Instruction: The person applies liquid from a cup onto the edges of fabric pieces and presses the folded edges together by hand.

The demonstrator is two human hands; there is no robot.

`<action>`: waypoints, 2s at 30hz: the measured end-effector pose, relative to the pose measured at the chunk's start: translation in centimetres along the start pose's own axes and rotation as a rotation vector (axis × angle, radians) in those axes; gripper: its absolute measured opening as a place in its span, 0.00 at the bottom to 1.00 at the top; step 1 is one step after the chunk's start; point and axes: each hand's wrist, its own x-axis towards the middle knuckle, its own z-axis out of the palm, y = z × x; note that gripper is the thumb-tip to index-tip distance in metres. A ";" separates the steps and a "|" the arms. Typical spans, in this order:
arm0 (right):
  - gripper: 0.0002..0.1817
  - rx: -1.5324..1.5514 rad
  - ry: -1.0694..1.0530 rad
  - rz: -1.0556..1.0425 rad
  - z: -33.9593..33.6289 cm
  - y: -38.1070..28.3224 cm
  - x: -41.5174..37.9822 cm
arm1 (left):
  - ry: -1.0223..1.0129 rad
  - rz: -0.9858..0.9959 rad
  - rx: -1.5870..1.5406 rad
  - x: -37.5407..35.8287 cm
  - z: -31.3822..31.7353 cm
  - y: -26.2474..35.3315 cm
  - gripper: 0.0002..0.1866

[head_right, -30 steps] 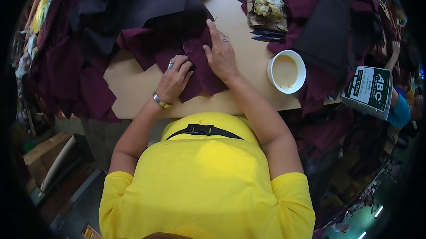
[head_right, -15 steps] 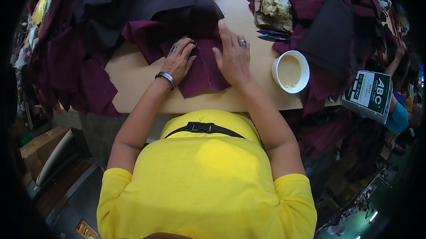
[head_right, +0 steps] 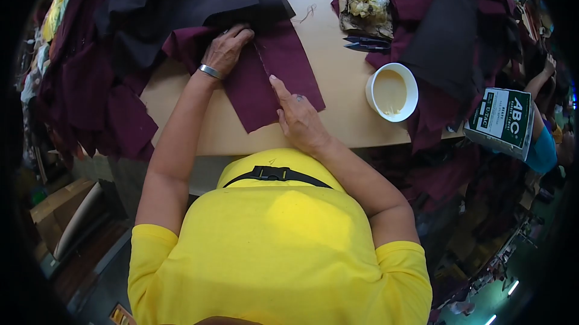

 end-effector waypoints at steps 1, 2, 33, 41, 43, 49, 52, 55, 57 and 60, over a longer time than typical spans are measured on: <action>0.42 0.008 -0.018 0.012 0.1 0.0 -0.1 | 0.009 0.007 0.001 0.0 0.3 -0.2 0.07; 0.42 0.017 -0.036 0.025 0.1 -0.1 -0.3 | 0.016 0.014 0.001 -0.1 0.4 -0.4 0.07; 0.38 -0.367 0.194 0.043 -3.0 5.5 1.1 | -0.162 0.229 -0.156 -8.8 0.7 8.8 0.20; 0.33 -0.329 0.265 -0.069 -2.9 5.9 0.2 | -0.270 0.270 0.023 -8.8 0.4 9.1 0.23; 0.33 -0.280 0.275 -0.081 -3.0 5.6 0.5 | -0.264 0.270 0.039 -8.8 0.5 9.2 0.23; 0.33 -0.287 0.265 -0.062 -2.8 6.1 0.2 | -0.266 0.280 0.053 -8.9 0.8 9.2 0.26; 0.32 -0.294 0.252 -0.045 -2.9 5.8 0.2 | -0.264 0.334 0.099 -8.8 0.4 9.6 0.22; 0.31 -0.319 0.249 -0.072 -2.8 6.1 0.2 | -0.269 0.342 0.153 -9.1 0.5 9.8 0.22; 0.31 -0.322 0.244 -0.080 -2.8 6.0 0.2 | -0.279 0.313 0.131 -9.3 0.6 10.3 0.22; 0.30 -0.327 0.239 -0.084 -2.9 6.0 0.3 | -0.360 0.301 0.145 -9.5 0.5 10.8 0.25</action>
